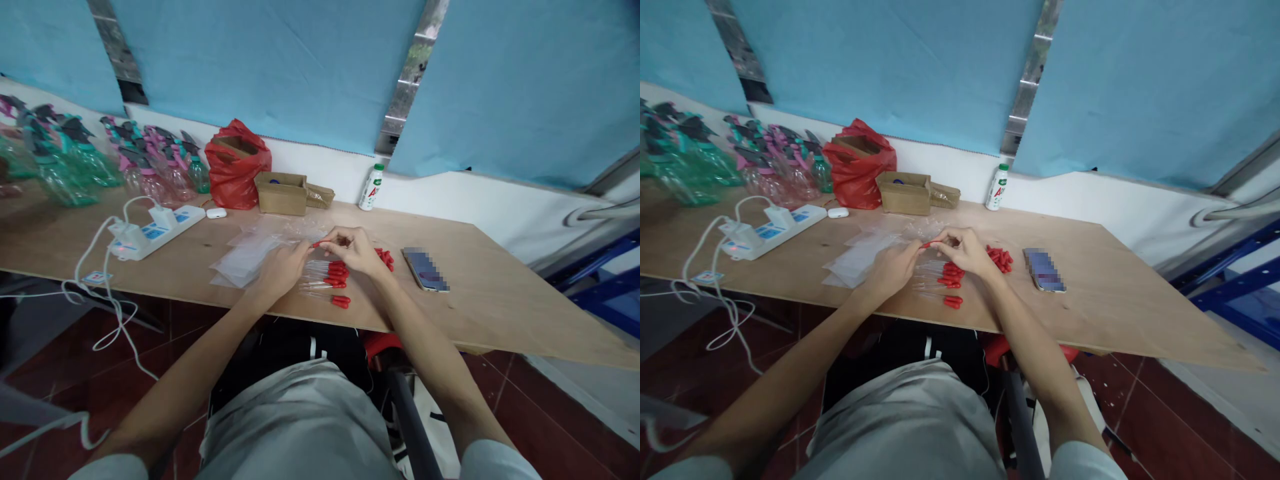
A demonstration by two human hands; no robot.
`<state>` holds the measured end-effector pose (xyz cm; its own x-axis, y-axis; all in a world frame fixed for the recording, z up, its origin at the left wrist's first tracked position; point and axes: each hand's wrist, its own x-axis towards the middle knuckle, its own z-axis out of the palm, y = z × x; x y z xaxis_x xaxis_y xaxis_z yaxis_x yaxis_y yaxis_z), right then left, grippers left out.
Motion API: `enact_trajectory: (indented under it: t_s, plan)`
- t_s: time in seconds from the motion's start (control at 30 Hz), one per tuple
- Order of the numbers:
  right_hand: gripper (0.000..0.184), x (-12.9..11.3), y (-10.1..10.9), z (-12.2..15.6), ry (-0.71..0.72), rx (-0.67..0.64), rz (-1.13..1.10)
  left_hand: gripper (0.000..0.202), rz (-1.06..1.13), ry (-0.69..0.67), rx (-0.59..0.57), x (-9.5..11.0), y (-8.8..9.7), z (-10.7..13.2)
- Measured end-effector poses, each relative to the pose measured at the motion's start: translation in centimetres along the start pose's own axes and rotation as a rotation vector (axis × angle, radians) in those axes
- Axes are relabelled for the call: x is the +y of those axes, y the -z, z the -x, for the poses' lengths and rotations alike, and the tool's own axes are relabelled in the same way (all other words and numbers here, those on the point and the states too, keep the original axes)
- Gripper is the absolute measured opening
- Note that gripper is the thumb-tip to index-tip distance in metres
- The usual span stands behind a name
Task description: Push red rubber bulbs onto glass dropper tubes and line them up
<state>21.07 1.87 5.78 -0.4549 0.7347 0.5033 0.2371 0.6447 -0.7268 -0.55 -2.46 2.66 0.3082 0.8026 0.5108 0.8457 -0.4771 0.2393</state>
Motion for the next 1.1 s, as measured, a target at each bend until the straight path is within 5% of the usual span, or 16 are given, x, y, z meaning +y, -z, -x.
enact_trajectory:
  t_s: [0.37,0.63,0.93,1.1]
  plan:
    - [0.039,-0.1,-1.1,-0.6,0.006,0.155,-0.030,0.025,0.386,0.108,0.099,0.1,-0.5,0.1]
    - [0.039,0.4,-2.1,-0.9,0.001,0.266,-0.050,0.028,0.431,0.127,0.148,0.6,-0.6,-0.4]
    - [0.033,1.5,-2.0,-1.1,-0.005,0.193,-0.114,0.028,0.372,0.147,0.194,0.4,-0.9,-0.3]
    - [0.028,1.5,-1.6,-0.9,0.077,0.099,0.082,0.028,0.280,0.155,0.173,0.5,-1.1,-0.2]
